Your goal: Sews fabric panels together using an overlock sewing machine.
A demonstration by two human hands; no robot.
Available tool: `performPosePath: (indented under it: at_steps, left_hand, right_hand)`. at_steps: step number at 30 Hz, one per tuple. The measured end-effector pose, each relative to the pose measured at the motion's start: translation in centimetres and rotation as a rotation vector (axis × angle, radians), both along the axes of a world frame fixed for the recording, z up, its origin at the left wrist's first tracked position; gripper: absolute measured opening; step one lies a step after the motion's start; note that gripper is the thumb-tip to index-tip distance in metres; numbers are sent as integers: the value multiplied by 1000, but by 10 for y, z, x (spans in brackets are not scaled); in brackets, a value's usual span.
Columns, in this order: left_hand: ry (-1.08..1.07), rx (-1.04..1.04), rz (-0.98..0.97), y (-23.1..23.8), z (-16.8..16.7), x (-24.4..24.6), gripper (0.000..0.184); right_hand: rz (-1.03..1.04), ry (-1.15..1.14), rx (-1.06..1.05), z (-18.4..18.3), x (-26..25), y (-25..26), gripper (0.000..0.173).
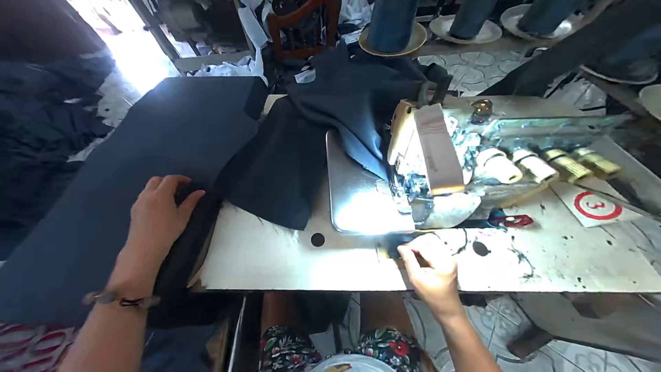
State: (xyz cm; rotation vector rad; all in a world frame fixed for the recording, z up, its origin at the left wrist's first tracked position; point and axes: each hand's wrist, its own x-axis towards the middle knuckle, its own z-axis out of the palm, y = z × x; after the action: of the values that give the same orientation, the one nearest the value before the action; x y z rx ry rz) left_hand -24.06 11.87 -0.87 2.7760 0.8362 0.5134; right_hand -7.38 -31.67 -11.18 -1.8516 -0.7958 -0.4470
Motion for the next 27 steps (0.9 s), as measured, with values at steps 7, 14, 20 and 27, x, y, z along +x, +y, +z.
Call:
performPosePath:
  at_steps: [7, 14, 20, 27]
  left_hand:
    - [-69, -28, -41, 8, -4, 4, 23]
    - [-106, -65, 121, 25, 34, 3, 39]
    - [-81, -263, -251, -120, 45, -4, 33]
    - [8, -348, -728, -255, -44, -50, 28]
  right_hand:
    - [-55, -13, 6, 0, 0, 0, 21]
    - [-41, -69, 72, 0, 2, -1, 17]
    - [506, 815, 267, 41, -65, 22, 32]
    - [820, 1442, 349, 47, -72, 45, 35]
